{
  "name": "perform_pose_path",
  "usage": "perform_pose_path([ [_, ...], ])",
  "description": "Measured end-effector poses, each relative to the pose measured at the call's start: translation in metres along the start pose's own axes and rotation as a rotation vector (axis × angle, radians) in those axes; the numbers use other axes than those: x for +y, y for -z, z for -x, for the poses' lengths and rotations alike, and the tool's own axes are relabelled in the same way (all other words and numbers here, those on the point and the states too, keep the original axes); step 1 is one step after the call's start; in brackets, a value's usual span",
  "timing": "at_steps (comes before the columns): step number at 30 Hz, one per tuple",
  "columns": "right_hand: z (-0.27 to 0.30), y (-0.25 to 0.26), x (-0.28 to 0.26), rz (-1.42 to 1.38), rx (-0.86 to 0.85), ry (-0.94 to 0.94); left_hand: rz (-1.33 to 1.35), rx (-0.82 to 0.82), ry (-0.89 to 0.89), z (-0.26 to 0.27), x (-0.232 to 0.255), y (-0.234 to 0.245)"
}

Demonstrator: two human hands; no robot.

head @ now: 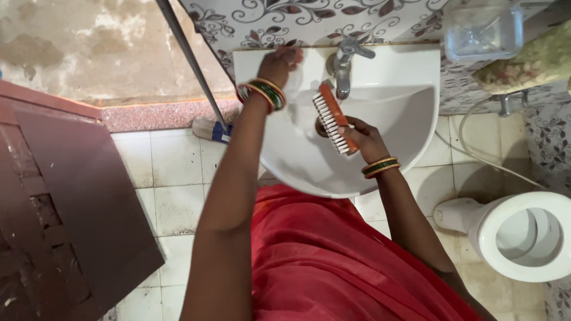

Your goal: The person cleans the interior of a white porcelain pedestal sink by hand using a brush, scrubbing the bowl and the area around the drain.

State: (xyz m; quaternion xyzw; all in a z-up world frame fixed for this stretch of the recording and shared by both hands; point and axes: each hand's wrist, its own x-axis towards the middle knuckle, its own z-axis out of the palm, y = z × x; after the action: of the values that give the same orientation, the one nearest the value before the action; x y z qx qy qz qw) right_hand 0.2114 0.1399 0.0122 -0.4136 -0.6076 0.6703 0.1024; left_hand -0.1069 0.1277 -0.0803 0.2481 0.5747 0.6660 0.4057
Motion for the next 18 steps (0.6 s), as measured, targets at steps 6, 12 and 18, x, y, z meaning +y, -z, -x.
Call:
perform_pose_path([
  [6, 0.015, 0.021, 0.004, 0.121, 0.114, -0.072, -0.287, -0.033, 0.02, 0.065, -0.003, 0.043],
  [12, 0.026, 0.033, 0.006, 0.089, 0.151, -0.083, -0.192, -0.188, 0.098, 0.075, -0.113, -0.01],
  [18, 0.024, 0.019, 0.004, 0.039, 0.137, -0.069, 0.388, -0.001, 0.283, 0.04, -0.164, -0.092],
])
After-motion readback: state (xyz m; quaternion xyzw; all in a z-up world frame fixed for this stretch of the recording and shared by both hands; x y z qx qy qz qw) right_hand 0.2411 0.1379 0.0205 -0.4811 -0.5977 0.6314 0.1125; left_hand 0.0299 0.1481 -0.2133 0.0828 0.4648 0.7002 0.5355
